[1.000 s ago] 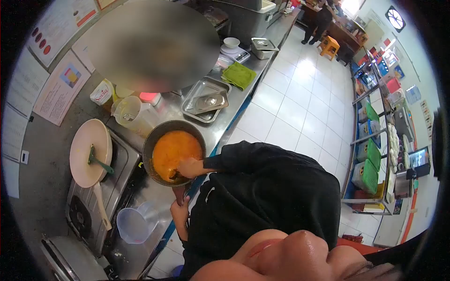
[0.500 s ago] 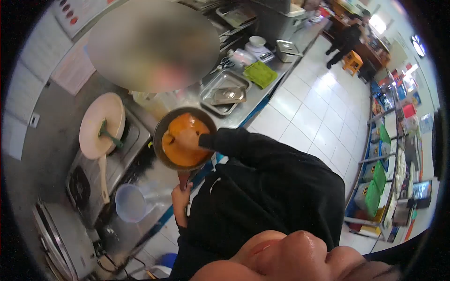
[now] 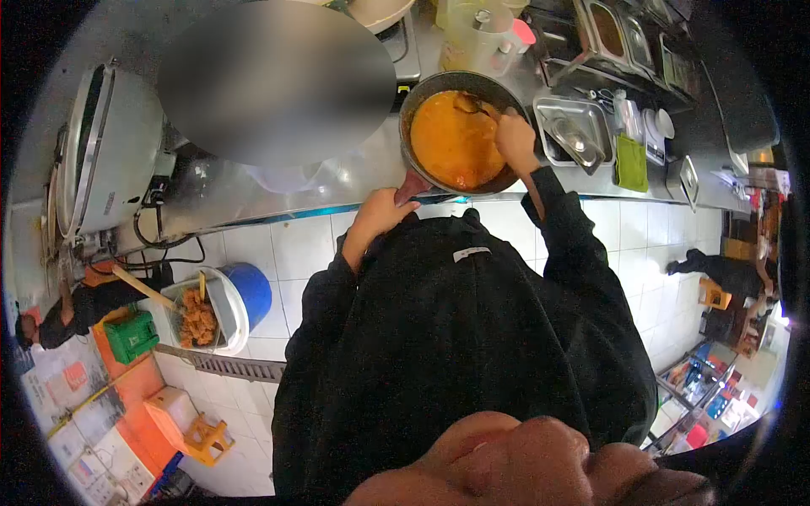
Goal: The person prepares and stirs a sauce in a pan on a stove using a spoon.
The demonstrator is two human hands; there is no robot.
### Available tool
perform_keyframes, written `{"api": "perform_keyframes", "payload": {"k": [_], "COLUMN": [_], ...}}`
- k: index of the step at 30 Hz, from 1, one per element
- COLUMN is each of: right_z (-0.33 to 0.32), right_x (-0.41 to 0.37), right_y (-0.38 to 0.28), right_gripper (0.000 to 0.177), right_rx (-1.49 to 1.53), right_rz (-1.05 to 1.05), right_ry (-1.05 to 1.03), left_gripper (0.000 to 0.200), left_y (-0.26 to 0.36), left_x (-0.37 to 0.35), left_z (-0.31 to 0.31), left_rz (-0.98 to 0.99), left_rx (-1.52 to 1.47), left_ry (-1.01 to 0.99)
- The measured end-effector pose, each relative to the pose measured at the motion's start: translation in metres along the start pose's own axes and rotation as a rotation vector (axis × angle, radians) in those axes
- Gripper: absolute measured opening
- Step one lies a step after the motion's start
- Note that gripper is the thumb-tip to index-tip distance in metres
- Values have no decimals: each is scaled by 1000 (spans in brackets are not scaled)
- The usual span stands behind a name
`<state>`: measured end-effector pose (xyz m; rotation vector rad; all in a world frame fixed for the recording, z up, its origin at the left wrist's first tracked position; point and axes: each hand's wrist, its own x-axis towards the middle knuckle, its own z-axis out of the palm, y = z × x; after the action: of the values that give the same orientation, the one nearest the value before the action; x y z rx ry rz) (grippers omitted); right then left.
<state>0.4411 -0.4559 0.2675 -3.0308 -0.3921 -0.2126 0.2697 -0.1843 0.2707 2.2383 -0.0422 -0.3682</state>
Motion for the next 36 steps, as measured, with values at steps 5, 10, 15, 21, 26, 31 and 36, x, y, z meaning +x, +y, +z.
{"api": "perform_keyframes", "payload": {"k": [5, 10, 15, 21, 26, 31, 36], "right_z": [20, 42, 79, 27, 11, -9, -11], "right_x": [2, 8, 10, 2, -16, -36, -63], "right_y": [20, -1, -40, -71, -71, -81, -81], "right_gripper": [27, 23, 20, 16, 13, 28, 23], "right_rx": [102, 337, 502, 1683, 1862, 1574, 689], "right_rz": [76, 43, -78, 738, 666, 548, 11], "right_ry": [42, -139, -23, -824, -1002, -922, -592], "left_gripper": [39, 39, 39, 38, 41, 42, 41], "left_y": [3, -6, -6, 12, 6, 10, -2], "left_x": [-1, 1, 2, -1, 1, 1, 2], "left_z": [-4, 4, 2, -8, -5, -8, 1], "left_rz": [-74, 47, 34, -79, -167, -165, -94], "left_rx": [-33, -15, -37, -7, -9, 12, 49], "left_ry": [-75, 40, 7, -73, -128, -131, -86]}}
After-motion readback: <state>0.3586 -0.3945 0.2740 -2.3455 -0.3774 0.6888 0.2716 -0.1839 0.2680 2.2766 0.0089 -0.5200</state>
